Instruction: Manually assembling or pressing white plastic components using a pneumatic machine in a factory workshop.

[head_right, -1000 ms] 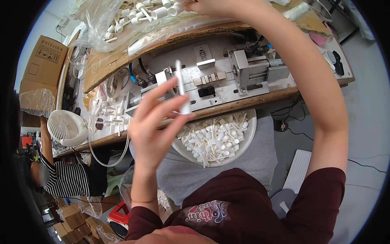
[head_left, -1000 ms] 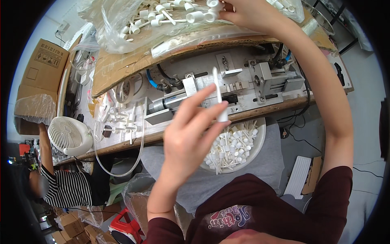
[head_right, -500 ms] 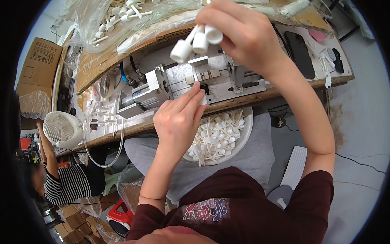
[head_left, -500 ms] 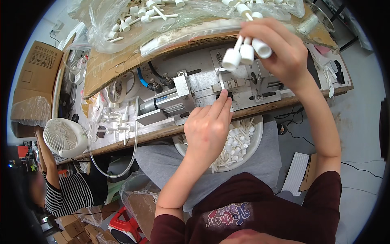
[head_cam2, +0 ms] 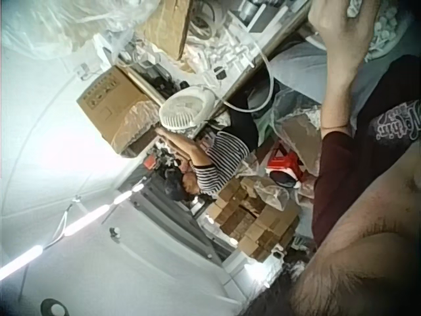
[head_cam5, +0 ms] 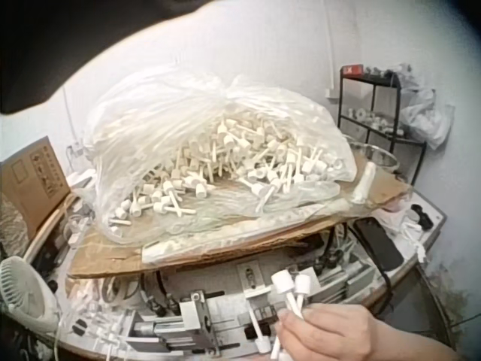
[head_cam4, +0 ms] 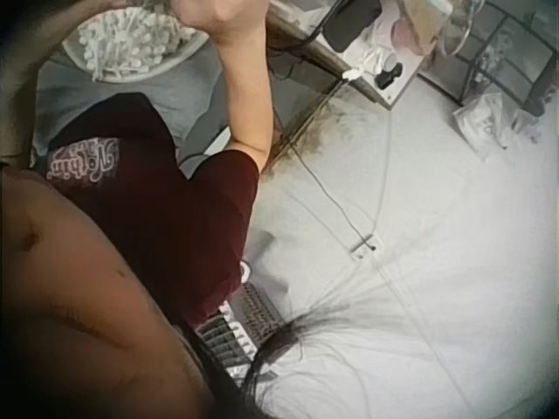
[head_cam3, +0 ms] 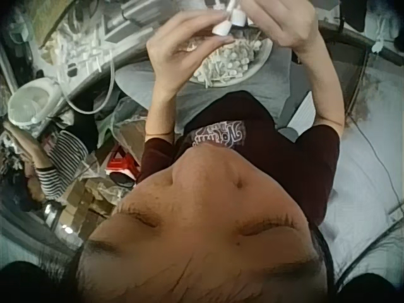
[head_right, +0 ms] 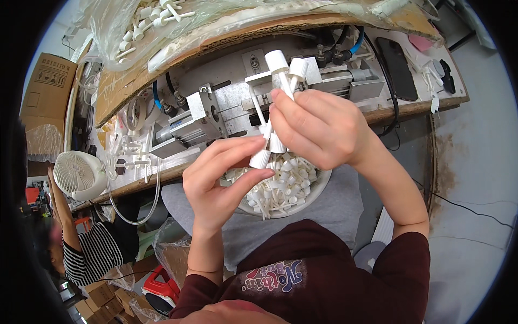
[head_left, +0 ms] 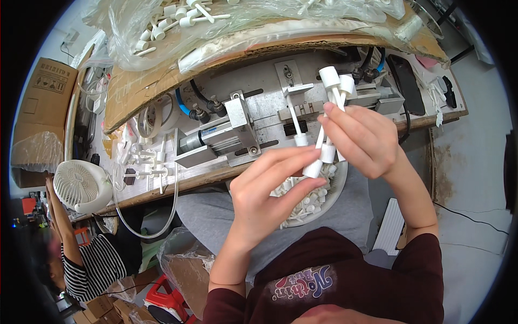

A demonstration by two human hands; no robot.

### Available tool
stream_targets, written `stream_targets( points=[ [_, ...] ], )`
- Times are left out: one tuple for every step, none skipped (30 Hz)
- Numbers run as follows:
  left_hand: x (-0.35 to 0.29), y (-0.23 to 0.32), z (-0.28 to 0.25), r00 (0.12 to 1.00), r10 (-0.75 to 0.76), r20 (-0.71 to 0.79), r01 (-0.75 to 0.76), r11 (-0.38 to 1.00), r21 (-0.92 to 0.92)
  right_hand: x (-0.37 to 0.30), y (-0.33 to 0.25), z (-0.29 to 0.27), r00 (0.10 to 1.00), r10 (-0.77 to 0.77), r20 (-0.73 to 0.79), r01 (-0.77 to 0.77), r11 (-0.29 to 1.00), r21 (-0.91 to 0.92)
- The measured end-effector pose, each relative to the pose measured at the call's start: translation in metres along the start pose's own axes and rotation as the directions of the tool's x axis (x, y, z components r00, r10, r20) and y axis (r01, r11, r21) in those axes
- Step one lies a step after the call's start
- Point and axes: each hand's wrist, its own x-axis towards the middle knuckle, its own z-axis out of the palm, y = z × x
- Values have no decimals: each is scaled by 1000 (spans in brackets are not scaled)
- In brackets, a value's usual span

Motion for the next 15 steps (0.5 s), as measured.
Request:
stream_targets(
  points=[
    [-2, 3, -1, 1000, 2, -2, -2, 999, 33, -2, -3, 1, 1000, 6, -5, -6, 1000, 10],
    [-5, 6, -2, 1000, 5, -7, -4, 998, 70, 2, -3, -3, 999, 34, 12, -34, 999, 18],
    [-7, 7, -3, 1000, 8, -11, -6, 994, 108, -1, -1, -2, 998, 66, -5, -66, 997, 30],
    [-8, 5, -2, 999, 12, -43, -6, 988, 154, -6, 4, -1, 995, 98, -21, -97, 994, 42],
    [-11, 0, 2, 997, 18, -71, -4, 980, 197, -9, 7, 0, 991, 133, -34, -131, 990, 51],
    [-14, -5, 6, 995, 26, -99, -2, 971, 240, -7, 5, -2, 966, 250, -67, -239, 961, 135],
    [-14, -10, 10, 995, 41, -91, -11, 953, 302, -6, 4, -5, 946, 310, -92, -289, 939, 187],
    [-12, -16, 14, 995, 54, -86, -19, 930, 366, -4, 5, -8, 923, 367, -113, -333, 911, 243],
    [-10, -22, 17, 995, 66, -80, -26, 904, 428, -2, -1, -10, 870, 486, -90, -429, 833, 351],
    [-10, -28, 19, 993, 105, -55, -62, 859, 507, 0, -7, -13, 800, 597, -65, -507, 729, 460],
    [-8, -30, 20, 993, 117, -21, -86, 826, 558, 2, -12, -16, 717, 696, -39, -563, 610, 558],
    [-6, -32, 20, 992, 127, 14, -110, 788, 605, 6, -18, -20, 615, 788, 27, -591, 438, 677],
    [-4, -34, 21, 990, 135, 49, -134, 748, 650, 8, -21, -23, 507, 855, 112, -588, 248, 770],
    [-1, -33, 21, 989, 136, 54, -137, 737, 662, 6, -20, -25, 500, 854, 144, -566, 197, 800],
    [2, -31, 20, 989, 136, 58, -140, 725, 675, 4, -20, -28, 467, 862, 198, -553, 110, 826]
  ],
)
